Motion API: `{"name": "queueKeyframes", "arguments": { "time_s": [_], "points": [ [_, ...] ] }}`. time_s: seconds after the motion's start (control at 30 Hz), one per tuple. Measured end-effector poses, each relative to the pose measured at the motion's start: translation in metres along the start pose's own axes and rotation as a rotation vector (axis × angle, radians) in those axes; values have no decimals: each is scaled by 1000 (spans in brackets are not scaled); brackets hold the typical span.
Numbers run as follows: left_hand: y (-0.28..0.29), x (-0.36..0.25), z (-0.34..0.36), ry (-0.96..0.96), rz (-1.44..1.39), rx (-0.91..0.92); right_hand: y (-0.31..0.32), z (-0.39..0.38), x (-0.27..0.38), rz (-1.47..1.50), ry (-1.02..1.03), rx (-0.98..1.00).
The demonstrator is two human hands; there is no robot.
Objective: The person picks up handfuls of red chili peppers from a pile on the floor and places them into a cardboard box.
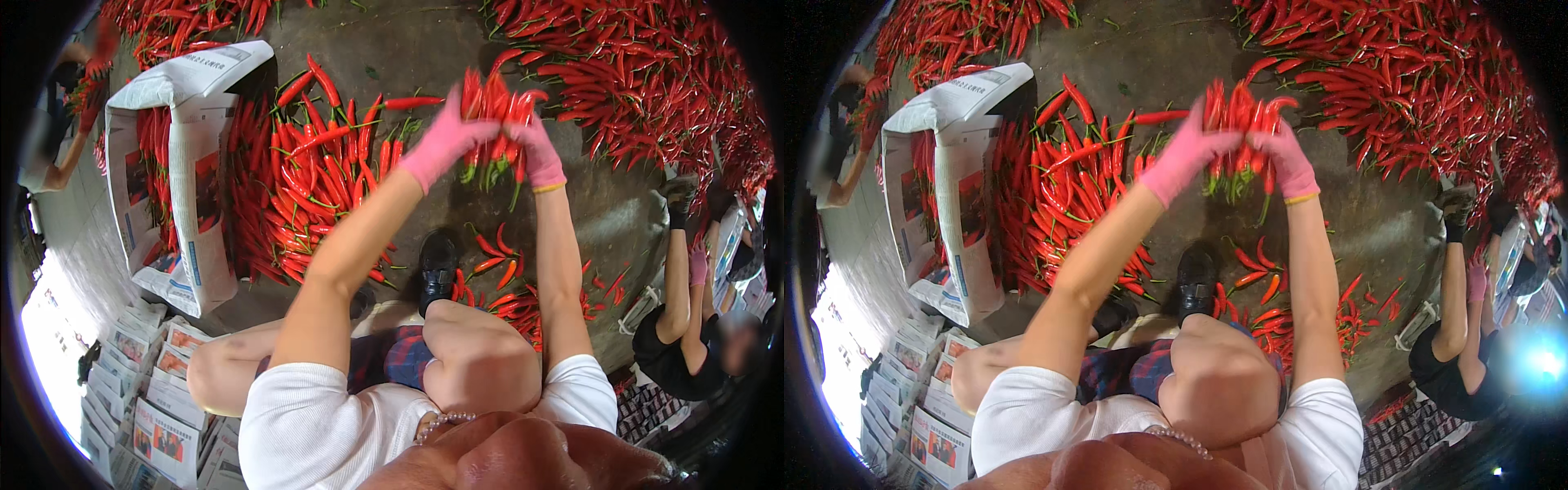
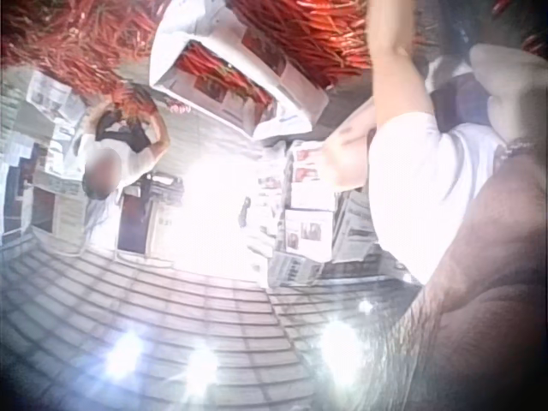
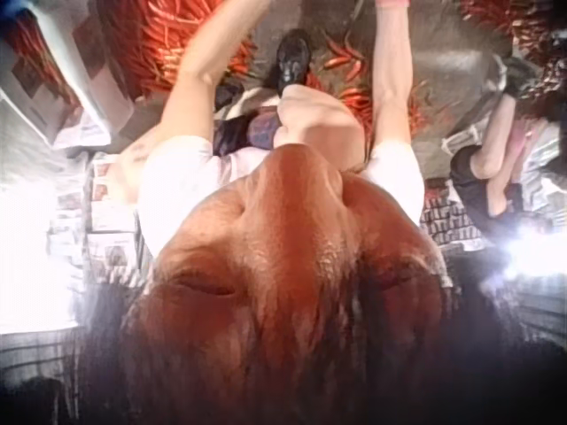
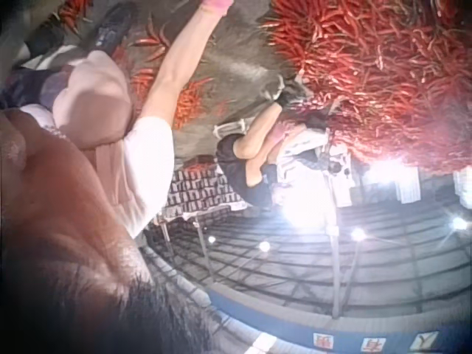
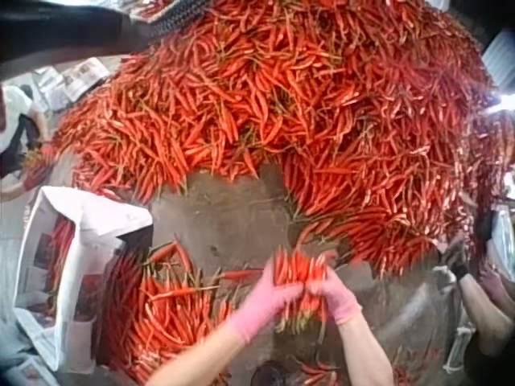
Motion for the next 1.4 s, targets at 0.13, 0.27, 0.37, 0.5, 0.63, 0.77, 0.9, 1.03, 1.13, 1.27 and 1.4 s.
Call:
{"name": "queueKeyframes", "arguments": {
  "time_s": [0.13, 0.27, 0.37, 0.5, 0.63, 0.77, 0.9, 1.03, 1.13, 1.27, 1.4],
  "points": [
    [13, 69, -76, 56, 5, -127, -6, -46, -67, -17, -276, 134],
    [32, 61, -113, 105, 84, -225, -29, -65, -101, 145, -272, 19],
    [44, 59, -138, 68, 11, -369, -50, -50, -105, -29, -347, 172],
    [52, 72, -161, -103, -244, -558, -85, -19, -95, -396, -466, 477],
    [68, 78, -173, -198, -625, -730, -172, 13, -75, -781, -633, 701],
    [90, 78, -155, -278, -752, -680, -194, 62, -105, -1207, -578, 792],
    [102, 107, -160, -266, -675, -655, -203, 60, -114, -1472, -550, 842],
    [92, 112, -176, -266, -846, -671, -195, 35, -105, -1471, -591, 785],
    [82, 99, -177, -311, -614, -591, -173, 29, -106, -1175, -522, 689],
    [93, 80, -172, -284, -498, -589, -153, -3, -86, -519, -473, 572],
    [47, 58, -154, -131, -365, -455, -102, -36, -60, -272, -216, 327]
  ]
}}
Point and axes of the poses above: each hand's wrist, its own z-axis towards the middle knuckle, its own y-axis out of the back of the hand, x = y × z, the point moved 8 cm from there along z, towards the middle knuckle, and after that the axes turned 9 degrees about -y, right-handed, at the moved point
